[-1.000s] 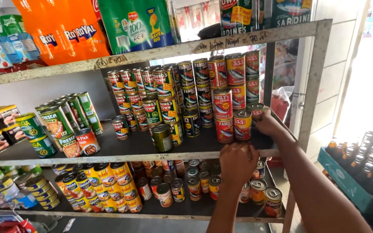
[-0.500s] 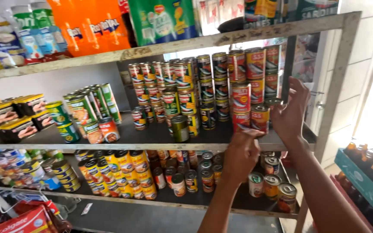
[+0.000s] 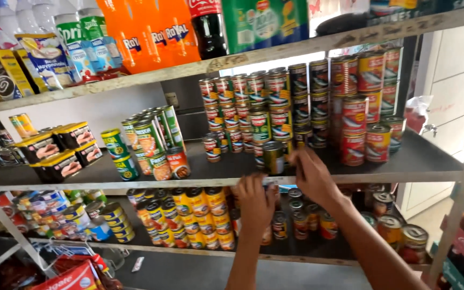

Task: Organizing and relocating canned goods from a store shelf into a container.

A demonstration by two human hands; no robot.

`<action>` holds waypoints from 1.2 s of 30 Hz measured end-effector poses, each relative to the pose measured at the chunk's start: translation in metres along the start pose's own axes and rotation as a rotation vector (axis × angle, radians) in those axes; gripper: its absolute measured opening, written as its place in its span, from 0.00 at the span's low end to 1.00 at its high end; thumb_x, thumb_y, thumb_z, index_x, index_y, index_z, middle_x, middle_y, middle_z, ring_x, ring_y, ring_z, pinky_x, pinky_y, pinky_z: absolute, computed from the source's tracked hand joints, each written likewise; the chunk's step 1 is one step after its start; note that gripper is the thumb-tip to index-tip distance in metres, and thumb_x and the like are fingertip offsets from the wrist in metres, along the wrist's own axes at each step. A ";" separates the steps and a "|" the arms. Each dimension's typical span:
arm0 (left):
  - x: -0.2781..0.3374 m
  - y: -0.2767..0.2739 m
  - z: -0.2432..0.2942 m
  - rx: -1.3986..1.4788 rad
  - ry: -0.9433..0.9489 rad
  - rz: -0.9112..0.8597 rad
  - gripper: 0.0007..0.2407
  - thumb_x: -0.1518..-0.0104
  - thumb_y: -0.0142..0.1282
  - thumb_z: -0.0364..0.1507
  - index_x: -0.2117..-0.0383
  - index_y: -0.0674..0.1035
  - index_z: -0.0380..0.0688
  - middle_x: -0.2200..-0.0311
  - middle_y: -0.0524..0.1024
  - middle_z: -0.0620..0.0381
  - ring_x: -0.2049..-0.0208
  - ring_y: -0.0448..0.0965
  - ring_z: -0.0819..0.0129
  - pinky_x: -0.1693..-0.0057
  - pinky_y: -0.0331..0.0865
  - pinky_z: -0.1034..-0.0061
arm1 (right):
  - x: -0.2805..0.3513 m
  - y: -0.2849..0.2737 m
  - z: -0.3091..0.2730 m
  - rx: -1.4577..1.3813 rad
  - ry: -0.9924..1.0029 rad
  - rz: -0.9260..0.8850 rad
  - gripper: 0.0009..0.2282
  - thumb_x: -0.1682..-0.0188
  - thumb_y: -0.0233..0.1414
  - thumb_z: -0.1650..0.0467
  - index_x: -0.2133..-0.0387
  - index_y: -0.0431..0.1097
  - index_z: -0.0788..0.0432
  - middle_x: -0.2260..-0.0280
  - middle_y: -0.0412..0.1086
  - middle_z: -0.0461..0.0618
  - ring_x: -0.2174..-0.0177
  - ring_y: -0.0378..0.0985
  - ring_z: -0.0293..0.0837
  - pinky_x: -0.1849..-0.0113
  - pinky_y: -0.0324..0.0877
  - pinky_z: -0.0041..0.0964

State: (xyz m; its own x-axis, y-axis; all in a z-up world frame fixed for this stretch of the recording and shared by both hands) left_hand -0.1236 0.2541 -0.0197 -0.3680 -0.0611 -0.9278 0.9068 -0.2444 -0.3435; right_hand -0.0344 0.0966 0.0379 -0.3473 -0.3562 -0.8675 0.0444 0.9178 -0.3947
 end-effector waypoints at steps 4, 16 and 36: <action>0.003 -0.007 0.002 0.094 -0.086 -0.023 0.15 0.37 0.54 0.30 0.48 0.72 0.36 0.48 0.70 0.40 0.42 0.65 0.37 0.35 0.56 0.49 | 0.028 0.023 -0.007 0.270 0.102 0.041 0.10 0.60 0.52 0.80 0.65 0.69 0.60 0.64 0.68 0.52 0.58 0.71 0.56 0.56 0.66 0.51; 0.185 -0.002 0.019 0.476 -0.383 -0.376 0.24 0.47 0.59 0.21 0.41 0.70 0.44 0.38 0.57 0.40 0.36 0.55 0.40 0.35 0.54 0.49 | 0.203 0.060 -0.062 0.179 0.227 0.140 0.12 0.58 0.49 0.79 0.61 0.72 0.59 0.49 0.67 0.57 0.47 0.65 0.60 0.47 0.63 0.51; 0.554 -0.012 0.066 0.256 -0.651 -1.036 0.16 0.50 0.57 0.23 0.52 0.77 0.48 0.47 0.67 0.46 0.43 0.63 0.44 0.35 0.58 0.51 | 0.684 0.132 -0.012 -0.113 1.029 -0.520 0.16 0.54 0.57 0.73 0.51 0.68 0.59 0.53 0.67 0.61 0.53 0.70 0.58 0.51 0.67 0.48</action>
State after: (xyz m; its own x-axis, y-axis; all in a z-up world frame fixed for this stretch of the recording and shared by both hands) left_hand -0.3521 0.1590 -0.5194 -0.9838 -0.1766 0.0307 0.0910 -0.6400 -0.7630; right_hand -0.2771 -0.0240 -0.6037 -0.8997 -0.4311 0.0686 -0.3930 0.7315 -0.5571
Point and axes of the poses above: each hand's wrist, its own x-axis away from the middle knuckle, its own y-axis out of the palm, z = x × y, the point moved 4 cm from there along -x, towards the middle knuckle
